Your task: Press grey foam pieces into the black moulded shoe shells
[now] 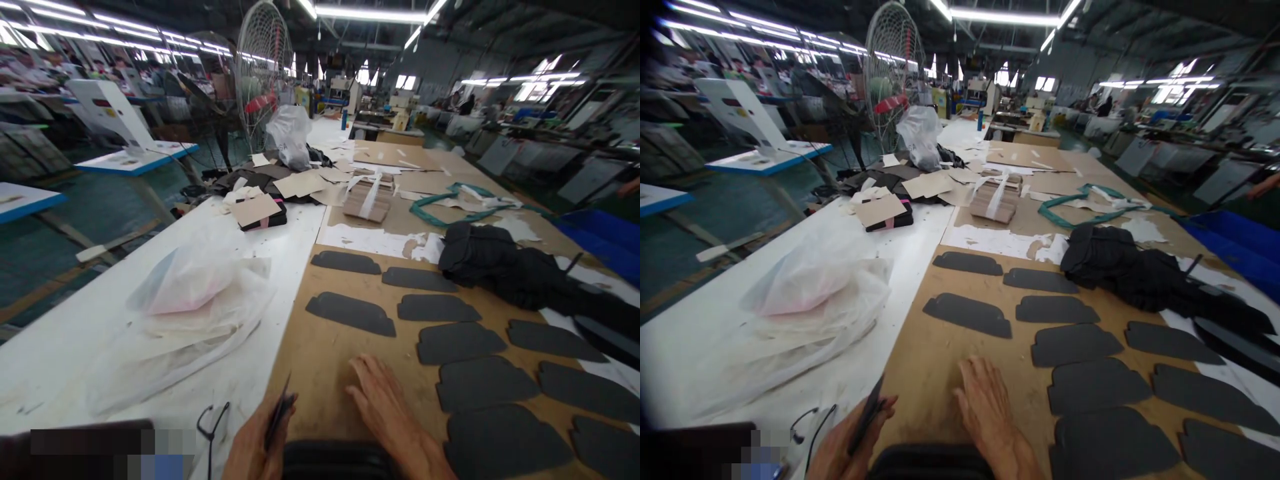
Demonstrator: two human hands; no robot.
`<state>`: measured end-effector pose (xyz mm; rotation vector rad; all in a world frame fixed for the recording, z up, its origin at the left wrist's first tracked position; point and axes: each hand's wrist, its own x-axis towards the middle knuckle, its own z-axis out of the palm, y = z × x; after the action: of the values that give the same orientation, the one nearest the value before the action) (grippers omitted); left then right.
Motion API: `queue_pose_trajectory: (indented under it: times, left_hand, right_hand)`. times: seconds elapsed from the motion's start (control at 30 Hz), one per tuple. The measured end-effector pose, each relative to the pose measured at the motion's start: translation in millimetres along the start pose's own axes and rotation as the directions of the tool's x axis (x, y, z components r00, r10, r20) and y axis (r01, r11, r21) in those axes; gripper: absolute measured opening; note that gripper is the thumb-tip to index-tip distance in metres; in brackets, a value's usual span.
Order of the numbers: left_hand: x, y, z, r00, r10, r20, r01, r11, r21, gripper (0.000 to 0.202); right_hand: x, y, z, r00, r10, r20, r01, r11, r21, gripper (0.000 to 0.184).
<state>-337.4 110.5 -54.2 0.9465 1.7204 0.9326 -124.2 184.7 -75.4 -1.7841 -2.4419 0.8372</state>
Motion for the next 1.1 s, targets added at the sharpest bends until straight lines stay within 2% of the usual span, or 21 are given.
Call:
queue_pose_trajectory:
  times: [0.07,0.1,0.17,0.2,0.27,0.33,0.4,0.47,0.6,0.7,0.8,0.93,1.0,1.1]
  left_hand:
    - [12,19,16.9,0.999,0.023,0.046,-0.023,1.000,-0.009,0.032]
    - [17,27,24.7,0.995,-0.001,0.102,0.005,0.999,-0.039,0.035]
    - [22,37,36.8,0.978,-0.092,0.189,0.131,0.970,-0.204,0.042]
    - [23,39,40.7,0.960,-0.150,0.237,0.223,0.920,-0.322,0.043]
    - [25,37,44.2,0.916,-0.246,0.317,0.387,0.749,-0.537,0.043]
    - [24,30,43.7,0.879,-0.315,0.359,0.477,0.598,-0.644,0.043]
    - [22,22,42.1,0.861,-0.375,0.343,0.504,0.543,-0.672,0.043]
    - [19,16,41.0,0.842,-0.441,0.311,0.524,0.529,-0.668,0.044]
    - [12,16,41.4,0.818,-0.506,0.276,0.557,0.575,-0.599,0.052]
    - [11,19,42.2,0.837,-0.444,0.319,0.546,0.657,-0.519,0.049]
    - [12,18,43.8,0.848,-0.361,0.389,0.519,0.717,-0.465,0.042]
    - [14,13,50.1,0.857,-0.343,0.386,0.481,0.802,-0.354,0.039]
    - [14,10,54.1,0.866,-0.329,0.377,0.454,0.833,-0.316,0.039]
    - [15,9,56.9,0.888,-0.271,0.372,0.391,0.870,-0.299,0.040]
  right_hand:
    - [29,4,-9,0.998,0.001,-0.065,-0.006,0.997,-0.078,0.050]
    - [43,6,-11,0.997,-0.011,-0.071,0.003,0.995,-0.105,0.053]
    - [61,9,-10,0.998,-0.032,-0.050,0.024,0.990,-0.139,0.057]
    - [64,11,-7,0.999,-0.041,-0.033,0.035,0.989,-0.145,0.058]
    - [60,14,4,0.998,-0.063,-0.007,0.062,0.988,-0.138,0.058]
    - [44,16,17,0.997,-0.082,-0.009,0.080,0.989,-0.120,0.058]
    - [26,15,26,0.996,-0.088,-0.014,0.086,0.991,-0.104,0.056]
    - [12,12,31,0.996,-0.089,-0.022,0.087,0.992,-0.089,0.053]
    - [4,6,29,0.996,-0.050,-0.074,0.049,0.999,-0.013,0.042]
    - [2,6,22,0.987,-0.003,-0.162,0.029,0.988,0.155,0.031]
    - [-4,8,12,0.976,0.064,-0.210,0.021,0.925,0.380,0.030]
    - [-12,2,1,0.992,0.124,-0.024,-0.071,0.705,0.705,0.030]
    - [-11,-5,-1,0.992,0.087,0.088,-0.123,0.599,0.791,0.030]
    - [-6,-15,0,0.974,0.025,0.227,-0.211,0.475,0.854,0.020]
